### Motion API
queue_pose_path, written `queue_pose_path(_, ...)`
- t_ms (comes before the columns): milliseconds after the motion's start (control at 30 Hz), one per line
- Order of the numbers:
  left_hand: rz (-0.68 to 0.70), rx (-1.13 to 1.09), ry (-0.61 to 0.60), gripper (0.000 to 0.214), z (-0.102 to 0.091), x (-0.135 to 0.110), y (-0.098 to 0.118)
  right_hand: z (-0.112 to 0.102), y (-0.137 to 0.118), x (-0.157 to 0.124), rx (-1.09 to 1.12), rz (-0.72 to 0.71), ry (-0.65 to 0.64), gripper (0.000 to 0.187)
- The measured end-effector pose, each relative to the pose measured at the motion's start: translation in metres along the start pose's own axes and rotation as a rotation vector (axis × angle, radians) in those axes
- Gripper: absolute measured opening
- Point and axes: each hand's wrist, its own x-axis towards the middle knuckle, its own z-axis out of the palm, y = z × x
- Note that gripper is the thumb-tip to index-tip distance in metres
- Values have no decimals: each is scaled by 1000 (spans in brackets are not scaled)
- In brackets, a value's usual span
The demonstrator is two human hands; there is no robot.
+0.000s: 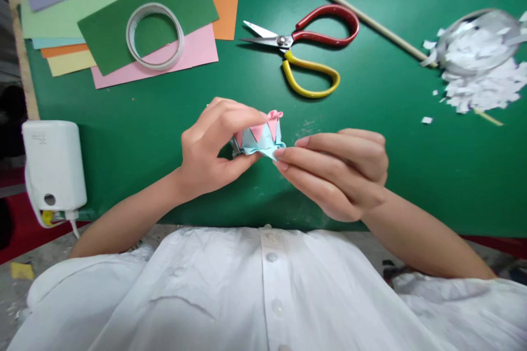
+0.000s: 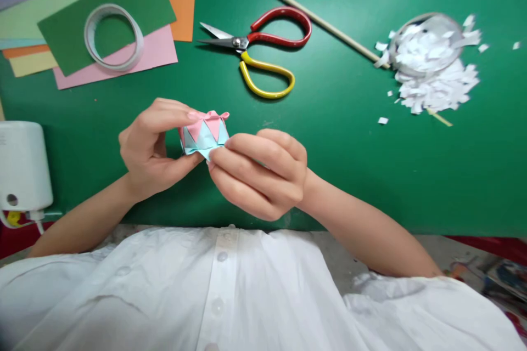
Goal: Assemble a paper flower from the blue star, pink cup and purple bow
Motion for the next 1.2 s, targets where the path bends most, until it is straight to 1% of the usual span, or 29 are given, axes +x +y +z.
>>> queue_pose_path(133,69,91,-93,19,-3,1,-1,2,-4,-6,68,178,37,13)
queue_pose_path(233,127,79,-101,17,-4,0,-2,2,-6,-10,47,277,-31,11)
queue_pose_path(300,141,62,-111,14,-4,-1,-4,2,-6,-11,62,316,-58,11)
queue_pose_path(400,105,45,-139,11,-3,-2,-5,4,-5,-8,123,307,-29,15)
queue_pose_path(467,80,8,-130,16,-1,-3,-4,5,-5,-5,145,321,-1,16)
queue_pose_path(533,38,-74,-86,30,1,-3,-4,6,-5,-2,156,352,7,16)
queue_pose_path(600,-5,-155,-48,44,4,-5,-3,6,-6,0,167,385,-13,17)
queue_pose_path(667,-29,-194,-35,51,6,-6,-3,5,-7,2,174,409,-33,19)
queue_pose_path(833,-16,-213,-19,49,8,-7,-4,7,-9,2,182,439,-37,19)
queue_pose_path(1000,0,-204,-26,49,8,-7,-5,12,-10,1,161,484,4,18)
queue_pose_path(1067,11,-210,-30,50,9,-7,-5,13,-10,0,156,553,4,14)
queue_pose_path(1133,2,-215,-32,50,9,-6,-4,13,-9,-1,184,647,-29,8)
queue_pose_path(1200,3,-219,-14,49,9,-6,-3,12,-9,-2,259,733,-71,12)
